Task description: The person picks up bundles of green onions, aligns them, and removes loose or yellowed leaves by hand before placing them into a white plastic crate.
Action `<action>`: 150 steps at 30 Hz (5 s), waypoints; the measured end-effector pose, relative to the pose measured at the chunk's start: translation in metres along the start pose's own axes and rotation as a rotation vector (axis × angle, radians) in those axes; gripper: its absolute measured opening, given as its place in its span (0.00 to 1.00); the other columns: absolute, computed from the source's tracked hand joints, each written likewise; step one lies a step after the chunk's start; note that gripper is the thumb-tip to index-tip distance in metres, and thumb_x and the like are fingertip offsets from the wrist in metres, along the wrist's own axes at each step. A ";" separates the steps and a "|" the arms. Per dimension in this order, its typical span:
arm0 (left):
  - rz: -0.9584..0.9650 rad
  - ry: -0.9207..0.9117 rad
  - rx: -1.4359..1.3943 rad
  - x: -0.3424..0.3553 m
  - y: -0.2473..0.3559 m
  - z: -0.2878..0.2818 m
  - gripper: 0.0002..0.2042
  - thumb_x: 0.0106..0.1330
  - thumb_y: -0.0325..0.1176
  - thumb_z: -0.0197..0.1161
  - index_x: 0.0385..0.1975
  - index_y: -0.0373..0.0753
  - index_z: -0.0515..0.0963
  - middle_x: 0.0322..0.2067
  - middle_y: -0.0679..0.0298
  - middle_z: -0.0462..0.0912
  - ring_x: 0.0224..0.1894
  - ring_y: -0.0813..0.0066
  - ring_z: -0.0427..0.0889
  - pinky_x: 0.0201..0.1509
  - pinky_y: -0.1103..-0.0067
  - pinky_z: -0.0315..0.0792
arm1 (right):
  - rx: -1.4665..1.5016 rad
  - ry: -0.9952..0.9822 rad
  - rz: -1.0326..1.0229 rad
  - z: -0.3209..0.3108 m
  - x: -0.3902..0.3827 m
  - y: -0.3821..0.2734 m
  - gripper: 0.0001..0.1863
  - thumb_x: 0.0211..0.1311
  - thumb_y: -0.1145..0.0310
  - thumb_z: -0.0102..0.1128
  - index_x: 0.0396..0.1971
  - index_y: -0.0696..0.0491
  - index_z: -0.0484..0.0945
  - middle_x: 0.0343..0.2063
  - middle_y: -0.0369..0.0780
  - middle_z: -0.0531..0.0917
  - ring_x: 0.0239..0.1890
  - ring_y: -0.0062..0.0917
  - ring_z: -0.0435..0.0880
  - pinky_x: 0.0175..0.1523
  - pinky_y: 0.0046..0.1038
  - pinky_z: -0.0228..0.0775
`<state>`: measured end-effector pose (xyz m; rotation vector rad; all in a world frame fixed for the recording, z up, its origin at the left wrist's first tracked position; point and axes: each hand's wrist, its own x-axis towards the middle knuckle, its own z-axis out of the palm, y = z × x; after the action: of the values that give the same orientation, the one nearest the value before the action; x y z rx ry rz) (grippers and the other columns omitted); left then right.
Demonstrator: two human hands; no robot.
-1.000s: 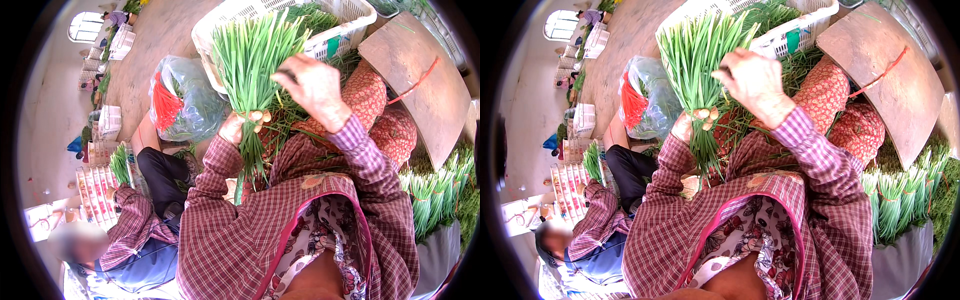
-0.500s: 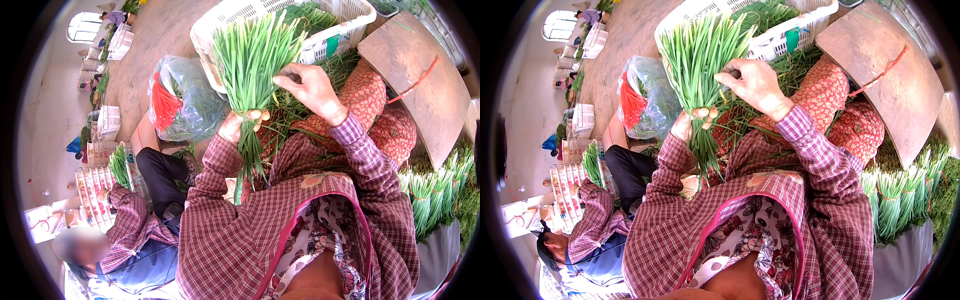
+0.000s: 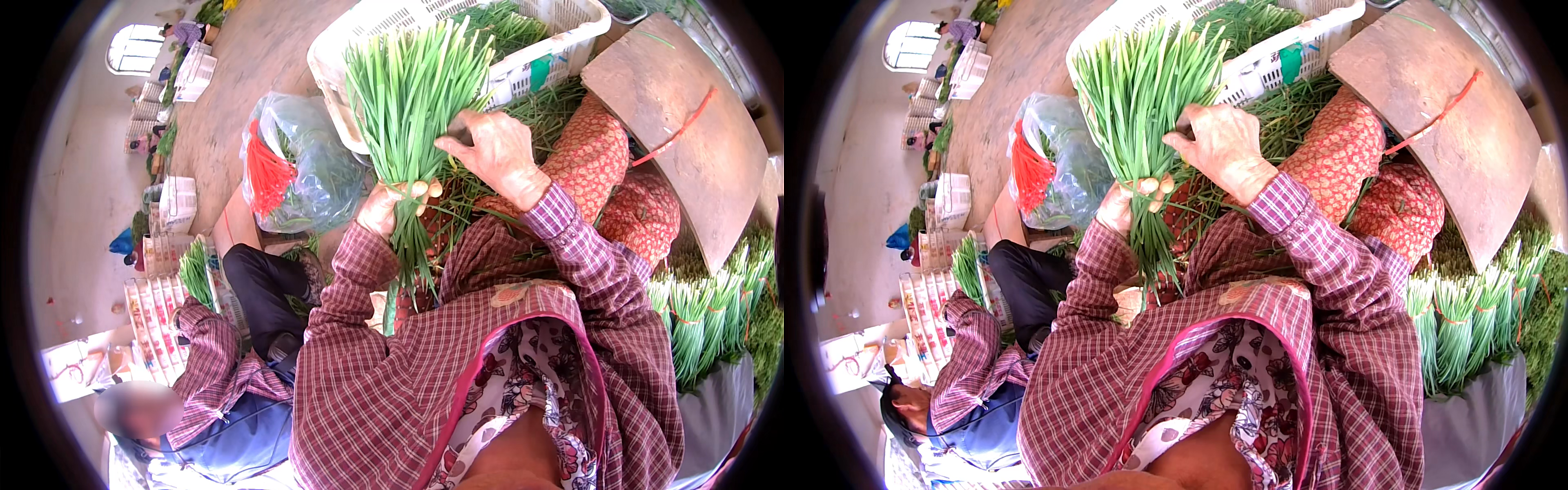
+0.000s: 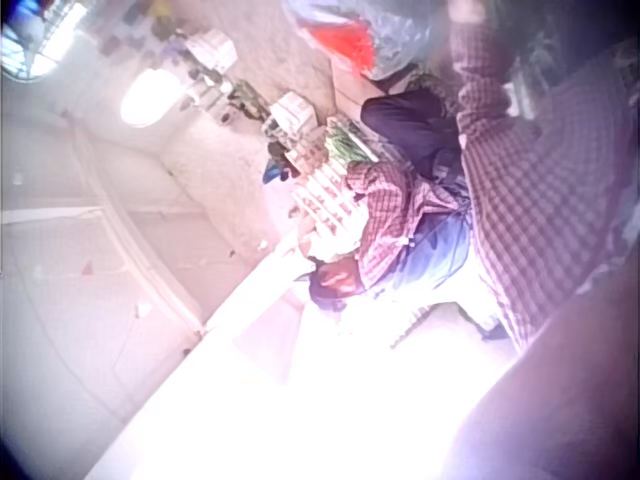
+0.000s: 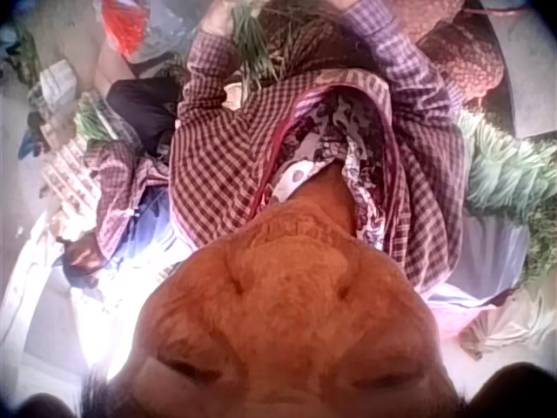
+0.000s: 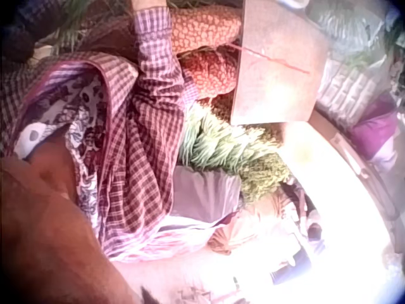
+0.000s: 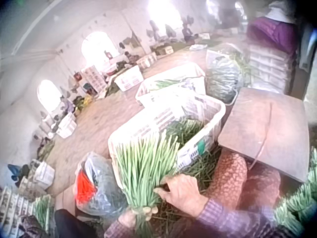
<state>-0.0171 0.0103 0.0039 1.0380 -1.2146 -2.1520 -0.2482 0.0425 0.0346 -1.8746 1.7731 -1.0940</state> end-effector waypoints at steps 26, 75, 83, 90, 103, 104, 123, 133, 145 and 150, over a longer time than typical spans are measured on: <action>0.013 -0.184 0.166 -0.002 0.004 -0.019 0.26 0.53 0.42 0.72 0.46 0.30 0.74 0.24 0.58 0.79 0.17 0.75 0.71 0.15 0.82 0.60 | 2.410 -0.279 0.033 -0.114 0.041 0.070 0.07 0.66 0.71 0.49 0.39 0.58 0.69 0.26 0.32 0.71 0.21 0.12 0.68 0.22 0.15 0.61; -0.066 -0.180 0.200 -0.015 0.002 -0.028 0.28 0.51 0.42 0.72 0.47 0.29 0.75 0.22 0.61 0.78 0.20 0.75 0.73 0.16 0.83 0.62 | -0.001 0.225 -0.508 -0.071 0.026 0.039 0.09 0.57 0.66 0.64 0.38 0.49 0.81 0.30 0.41 0.81 0.37 0.38 0.80 0.42 0.35 0.73; -0.063 -0.120 0.149 -0.023 -0.001 -0.022 0.28 0.49 0.42 0.73 0.46 0.31 0.75 0.23 0.59 0.78 0.22 0.74 0.75 0.17 0.83 0.63 | 0.050 0.305 -0.283 -0.082 0.045 0.070 0.08 0.62 0.64 0.62 0.35 0.52 0.83 0.31 0.41 0.86 0.30 0.25 0.86 0.36 0.27 0.78; 0.045 -0.076 0.100 -0.031 -0.003 -0.036 0.26 0.55 0.41 0.69 0.49 0.31 0.73 0.28 0.58 0.78 0.25 0.75 0.74 0.20 0.84 0.64 | -0.502 0.032 -0.002 -0.106 0.027 0.116 0.24 0.69 0.51 0.53 0.48 0.57 0.79 0.34 0.52 0.84 0.33 0.44 0.85 0.37 0.33 0.78; 0.163 -0.054 0.040 -0.025 0.013 -0.009 0.18 0.55 0.30 0.70 0.45 0.33 0.78 0.29 0.58 0.85 0.31 0.70 0.84 0.42 0.77 0.76 | -0.332 0.299 -0.614 -0.083 0.087 -0.030 0.14 0.59 0.58 0.61 0.40 0.51 0.82 0.39 0.39 0.81 0.45 0.33 0.78 0.52 0.35 0.67; 0.162 -0.071 0.049 -0.025 0.014 -0.010 0.18 0.55 0.30 0.71 0.45 0.33 0.78 0.29 0.59 0.85 0.31 0.71 0.84 0.41 0.77 0.76 | -0.382 0.248 -0.578 -0.080 0.090 -0.029 0.15 0.59 0.57 0.61 0.39 0.51 0.82 0.41 0.38 0.80 0.48 0.32 0.76 0.55 0.36 0.64; 0.150 -0.029 0.076 -0.044 -0.001 -0.037 0.29 0.51 0.32 0.70 0.56 0.35 0.72 0.35 0.58 0.83 0.32 0.68 0.83 0.37 0.73 0.76 | -0.441 0.082 -0.426 -0.065 0.122 0.049 0.09 0.68 0.60 0.53 0.37 0.50 0.75 0.19 0.40 0.78 0.22 0.30 0.80 0.29 0.34 0.75; 0.079 -0.050 0.084 -0.041 -0.018 -0.071 0.36 0.49 0.35 0.75 0.60 0.35 0.68 0.46 0.51 0.81 0.38 0.59 0.84 0.43 0.67 0.80 | -0.121 -0.287 -0.434 -0.057 0.104 0.004 0.18 0.64 0.53 0.57 0.42 0.52 0.80 0.39 0.43 0.85 0.42 0.35 0.84 0.49 0.34 0.74; 0.117 -0.067 0.088 -0.045 -0.005 -0.056 0.27 0.51 0.36 0.73 0.51 0.34 0.74 0.33 0.56 0.83 0.32 0.66 0.84 0.36 0.73 0.77 | -0.546 0.168 -0.326 -0.095 0.104 0.083 0.14 0.65 0.57 0.58 0.38 0.53 0.80 0.29 0.43 0.85 0.32 0.36 0.85 0.38 0.35 0.77; 0.074 0.058 0.070 -0.048 -0.003 -0.064 0.20 0.53 0.37 0.72 0.44 0.35 0.77 0.28 0.57 0.82 0.28 0.72 0.81 0.24 0.81 0.71 | -0.839 -0.216 0.173 -0.142 0.075 0.128 0.15 0.61 0.57 0.60 0.42 0.49 0.81 0.35 0.44 0.85 0.39 0.40 0.84 0.45 0.40 0.75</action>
<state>0.0623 0.0117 -0.0006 1.0599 -1.2893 -2.0224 -0.4446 -0.0139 0.0589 -2.0735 2.4074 -0.0373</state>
